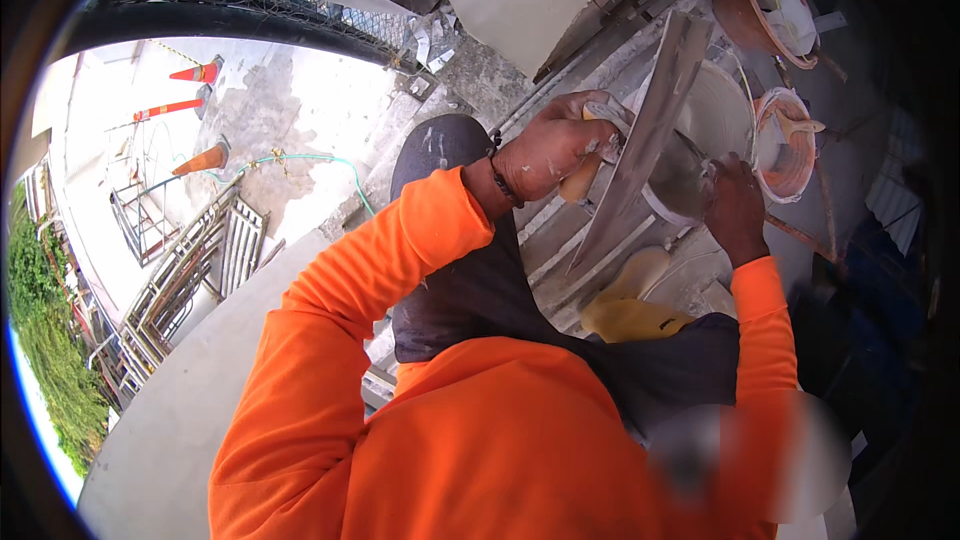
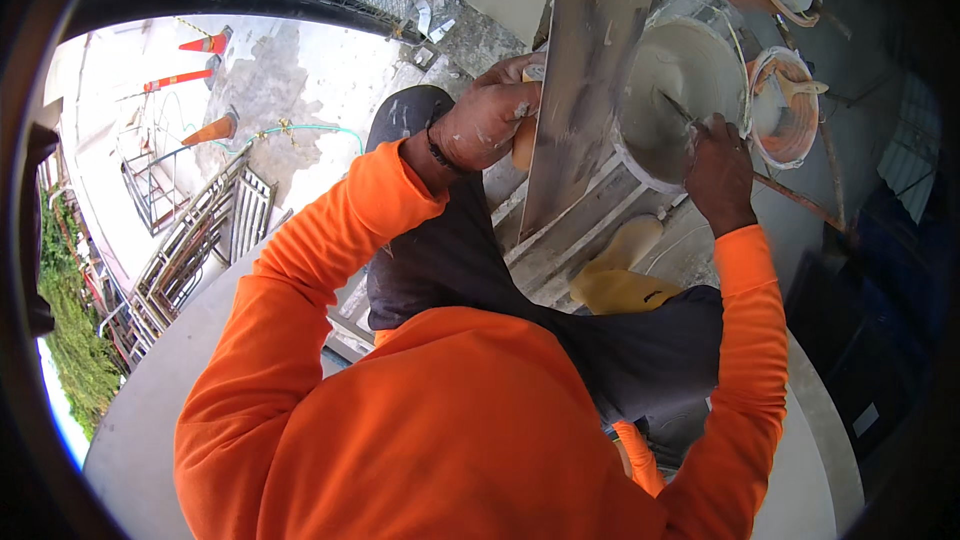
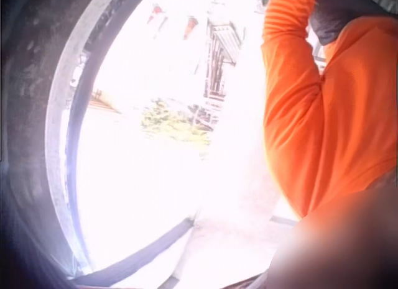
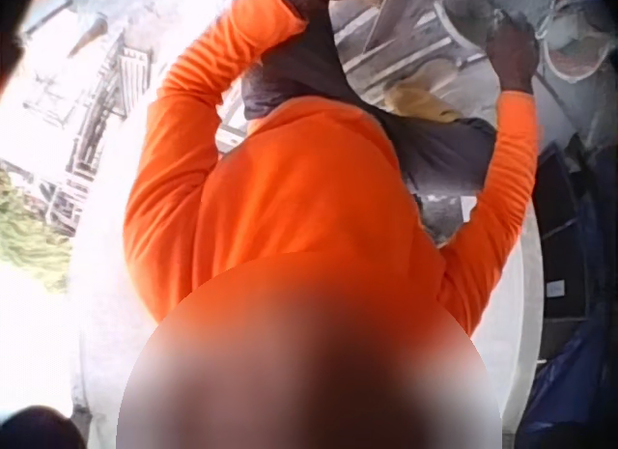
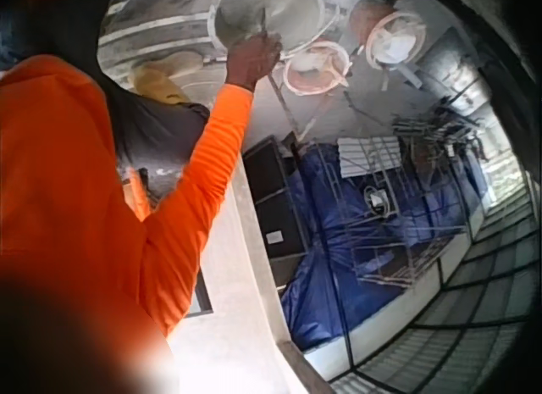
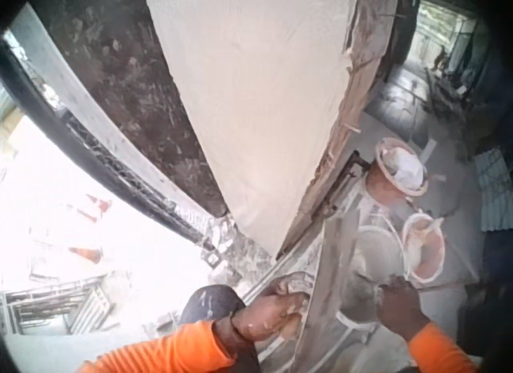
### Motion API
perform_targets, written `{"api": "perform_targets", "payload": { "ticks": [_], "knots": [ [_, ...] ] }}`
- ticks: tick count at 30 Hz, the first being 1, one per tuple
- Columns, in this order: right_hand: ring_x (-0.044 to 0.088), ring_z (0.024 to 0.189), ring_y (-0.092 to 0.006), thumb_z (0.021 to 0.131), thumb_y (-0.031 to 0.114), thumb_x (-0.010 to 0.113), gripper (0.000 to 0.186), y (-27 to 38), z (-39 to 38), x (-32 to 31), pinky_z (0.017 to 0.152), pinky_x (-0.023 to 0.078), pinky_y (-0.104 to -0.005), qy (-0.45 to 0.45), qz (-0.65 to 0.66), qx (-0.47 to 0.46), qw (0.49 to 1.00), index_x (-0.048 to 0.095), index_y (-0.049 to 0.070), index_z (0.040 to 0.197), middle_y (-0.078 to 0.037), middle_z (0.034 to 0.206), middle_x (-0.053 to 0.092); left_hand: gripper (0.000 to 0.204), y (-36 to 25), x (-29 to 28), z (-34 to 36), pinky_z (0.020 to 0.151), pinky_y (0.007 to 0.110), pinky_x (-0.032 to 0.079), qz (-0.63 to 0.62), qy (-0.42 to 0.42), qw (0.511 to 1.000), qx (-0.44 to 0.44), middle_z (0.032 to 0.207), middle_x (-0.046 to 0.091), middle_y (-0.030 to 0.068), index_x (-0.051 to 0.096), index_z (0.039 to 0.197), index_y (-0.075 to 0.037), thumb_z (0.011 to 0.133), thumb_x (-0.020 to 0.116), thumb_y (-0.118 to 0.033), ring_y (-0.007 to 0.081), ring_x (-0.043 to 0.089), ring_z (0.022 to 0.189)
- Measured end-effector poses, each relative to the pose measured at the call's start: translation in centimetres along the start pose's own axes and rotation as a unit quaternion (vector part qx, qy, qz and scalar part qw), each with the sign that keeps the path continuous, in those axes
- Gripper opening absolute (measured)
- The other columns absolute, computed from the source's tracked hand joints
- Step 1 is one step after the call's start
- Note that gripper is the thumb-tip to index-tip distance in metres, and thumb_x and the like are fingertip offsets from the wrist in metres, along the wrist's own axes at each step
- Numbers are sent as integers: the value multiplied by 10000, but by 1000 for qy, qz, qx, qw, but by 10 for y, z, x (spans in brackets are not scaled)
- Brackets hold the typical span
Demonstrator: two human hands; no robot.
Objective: The person scoops plaster from a bucket with a trowel and applies it to a wall section using a trowel. They smooth the surface repeatedly, then move to a different wall area and continue applying and smoothing plaster.
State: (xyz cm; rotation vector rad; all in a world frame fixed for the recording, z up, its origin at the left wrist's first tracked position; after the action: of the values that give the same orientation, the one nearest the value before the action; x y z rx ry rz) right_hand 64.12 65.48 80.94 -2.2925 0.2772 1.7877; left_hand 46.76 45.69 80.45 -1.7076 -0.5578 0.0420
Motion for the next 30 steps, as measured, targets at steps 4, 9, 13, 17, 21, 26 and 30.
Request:
{"api": "perform_targets", "payload": {
  "ticks": [4, 9, 13, 17, 21, 26, 30],
  "knots": [
    [648, 1057, -372, 924, 229, 675, 288, 23, 1, -22, 933, 522, -450, 4, 186, 51, 981, 699, -3, 1093, -197, 1083, 655, 318, -38, -3, -5, 782, 310, 547, 34, -39, 987, 154, 980, 659, 56, 554, 1203, 42, 907, 598, -66, 153, 653, 879],
    [641, 1059, -373, 928, 226, 671, 293, 26, -5, -17, 939, 522, -441, 39, 204, 44, 977, 703, -4, 1106, -181, 1090, 649, 346, 26, 7, -12, 803, 319, 568, -346, -115, 927, -88, 982, 650, 64, 548, 1261, 2, 926, 590, -74, 177, 660, 905],
    [580, 1159, -322, 893, 297, 714, 360, -30, -3, 13, 984, 485, -450, 72, -38, 121, 989, 702, 42, 1146, -118, 1122, 634, 297, 55, 3, -18, 852, 359, 581, -398, -161, 896, -115, 1067, 668, 73, 588, 1253, -25, 965, 579, -97, 211, 688, 951],
    [574, 1180, -312, 845, 252, 703, 277, -39, 1, 64, 1027, 443, -440, 152, -72, 88, 982, 760, 62, 1040, -118, 1105, 680, 456, 64, 42, -11, 960, 446, 565, -572, 67, 804, -146, 1241, 694, 145, 616, 1314, -33, 1025, 491, -362, 289, 697, 1077],
    [637, 1097, -312, 809, 174, 660, 162, -36, 12, 92, 963, 468, -438, 174, -76, 73, 979, 784, 102, 884, -103, 989, 730, 545, 100, 45, -12, 997, 530, 528, -603, 29, 774, -187, 1258, 675, 140, 584, 1368, -71, 1005, 522, -473, 339, 666, 1117],
    [734, 915, -288, 814, 135, 625, 164, -45, 5, 104, 805, 522, -437, 174, -49, 78, 980, 785, 123, 849, -124, 912, 775, 514, 129, 33, -15, 982, 516, 537, -591, 2, 777, -216, 1225, 683, 124, 594, 1339, -85, 1018, 516, -478, 332, 670, 1101],
    [735, 825, -284, 822, 96, 605, 189, -40, -7, 92, 796, 546, -412, 87, -88, 26, 992, 755, 85, 936, -124, 839, 756, 494, 133, 26, 0, 985, 497, 541, -563, 31, 804, -189, 1215, 694, 118, 613, 1311, -70, 1012, 533, -454, 326, 673, 1099]
  ]
}}
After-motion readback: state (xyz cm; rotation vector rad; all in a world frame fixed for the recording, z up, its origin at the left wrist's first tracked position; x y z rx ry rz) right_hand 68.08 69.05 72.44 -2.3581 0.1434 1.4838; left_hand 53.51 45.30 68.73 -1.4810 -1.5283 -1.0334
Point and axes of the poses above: each hand's wrist, its own z-axis towards the middle knuckle, its own x-axis out of the palm, y = z × x, the point moved 9 cm from there along z, towards the middle knuckle
